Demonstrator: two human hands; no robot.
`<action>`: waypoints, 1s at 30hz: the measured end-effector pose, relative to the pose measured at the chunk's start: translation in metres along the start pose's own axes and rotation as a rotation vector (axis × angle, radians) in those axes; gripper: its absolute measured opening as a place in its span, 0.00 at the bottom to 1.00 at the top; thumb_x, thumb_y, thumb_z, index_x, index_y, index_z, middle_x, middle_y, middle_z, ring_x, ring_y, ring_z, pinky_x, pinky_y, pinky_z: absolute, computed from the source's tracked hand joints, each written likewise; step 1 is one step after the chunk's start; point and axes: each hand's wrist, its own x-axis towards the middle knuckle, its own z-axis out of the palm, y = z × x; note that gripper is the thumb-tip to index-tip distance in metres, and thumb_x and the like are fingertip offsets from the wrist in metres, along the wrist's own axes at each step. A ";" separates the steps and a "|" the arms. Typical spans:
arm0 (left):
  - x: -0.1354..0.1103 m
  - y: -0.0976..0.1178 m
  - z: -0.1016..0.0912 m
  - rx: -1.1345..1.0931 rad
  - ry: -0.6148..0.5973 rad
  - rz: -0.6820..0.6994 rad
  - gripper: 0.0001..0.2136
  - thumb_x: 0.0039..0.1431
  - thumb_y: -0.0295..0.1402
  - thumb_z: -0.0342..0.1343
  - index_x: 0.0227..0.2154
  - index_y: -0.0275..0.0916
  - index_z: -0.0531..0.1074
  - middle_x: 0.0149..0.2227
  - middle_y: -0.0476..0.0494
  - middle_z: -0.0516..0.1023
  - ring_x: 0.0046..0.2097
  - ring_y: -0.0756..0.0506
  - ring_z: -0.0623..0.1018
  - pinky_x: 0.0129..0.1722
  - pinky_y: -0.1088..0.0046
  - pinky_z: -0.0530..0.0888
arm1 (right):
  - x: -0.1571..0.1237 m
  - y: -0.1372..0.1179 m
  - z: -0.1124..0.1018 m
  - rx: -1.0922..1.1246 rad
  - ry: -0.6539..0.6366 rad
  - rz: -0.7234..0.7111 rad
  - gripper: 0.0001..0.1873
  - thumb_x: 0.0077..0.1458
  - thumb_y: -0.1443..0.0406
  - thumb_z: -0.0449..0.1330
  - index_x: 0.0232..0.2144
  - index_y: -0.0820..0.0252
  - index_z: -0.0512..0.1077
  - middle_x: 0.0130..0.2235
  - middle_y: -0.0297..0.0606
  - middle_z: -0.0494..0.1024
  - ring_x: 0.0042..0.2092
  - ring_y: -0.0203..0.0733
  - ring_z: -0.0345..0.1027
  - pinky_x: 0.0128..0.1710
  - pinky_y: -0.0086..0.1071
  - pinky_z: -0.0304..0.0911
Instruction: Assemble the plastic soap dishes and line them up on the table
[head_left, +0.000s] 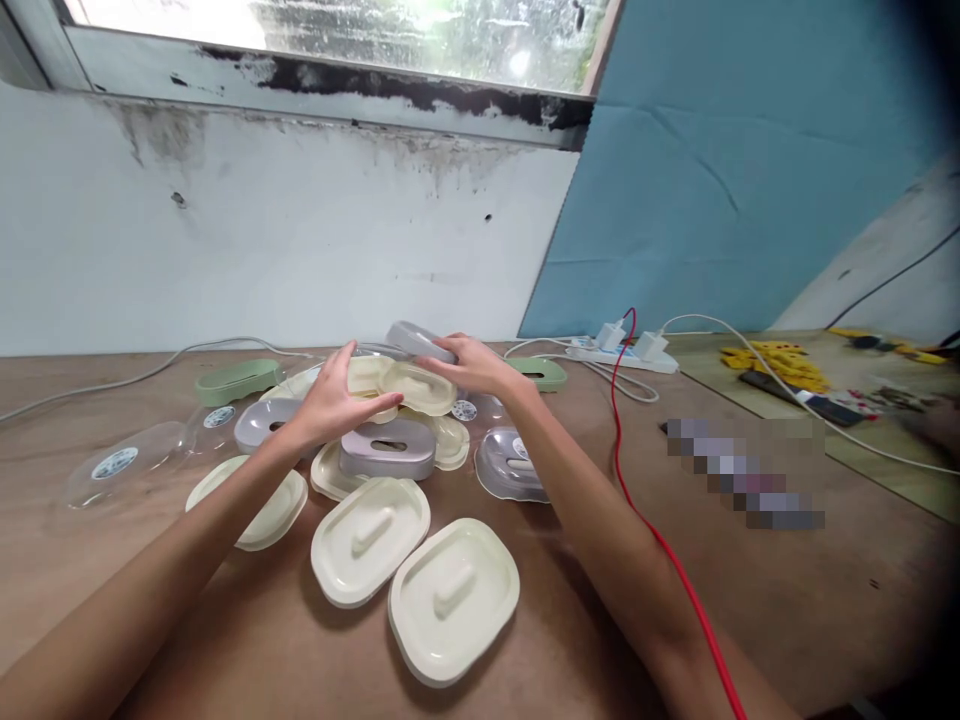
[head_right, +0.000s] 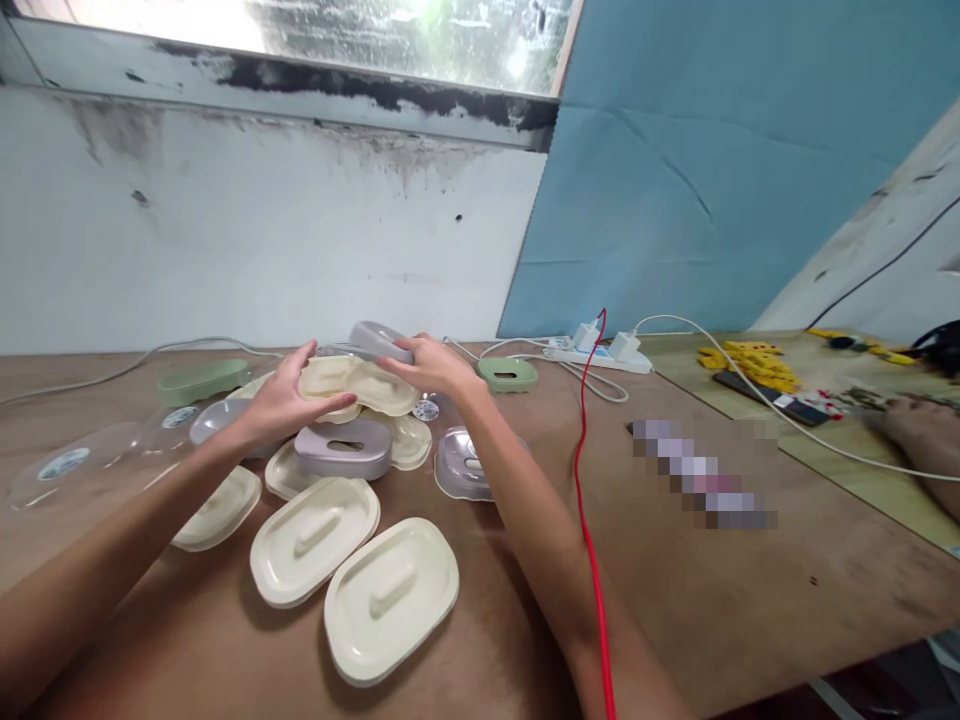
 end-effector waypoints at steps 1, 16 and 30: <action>-0.002 0.003 0.000 0.034 0.001 0.058 0.51 0.50 0.57 0.68 0.71 0.37 0.56 0.72 0.27 0.58 0.72 0.28 0.60 0.70 0.49 0.60 | 0.001 0.004 -0.001 0.000 0.005 0.045 0.33 0.62 0.39 0.57 0.58 0.50 0.71 0.55 0.47 0.76 0.51 0.55 0.72 0.50 0.41 0.65; -0.051 0.100 0.102 0.376 -0.377 0.621 0.43 0.57 0.55 0.64 0.67 0.31 0.60 0.62 0.26 0.69 0.62 0.29 0.68 0.63 0.51 0.66 | -0.022 0.016 -0.062 0.168 0.015 0.194 0.50 0.59 0.28 0.40 0.69 0.48 0.63 0.74 0.38 0.59 0.73 0.61 0.53 0.72 0.54 0.49; -0.027 0.089 0.040 -0.164 -0.388 0.205 0.39 0.45 0.48 0.71 0.60 0.36 0.71 0.52 0.37 0.81 0.49 0.36 0.82 0.48 0.63 0.78 | -0.056 -0.037 -0.087 0.233 -0.116 -0.192 0.42 0.52 0.37 0.66 0.65 0.40 0.67 0.67 0.37 0.69 0.68 0.61 0.62 0.62 0.53 0.67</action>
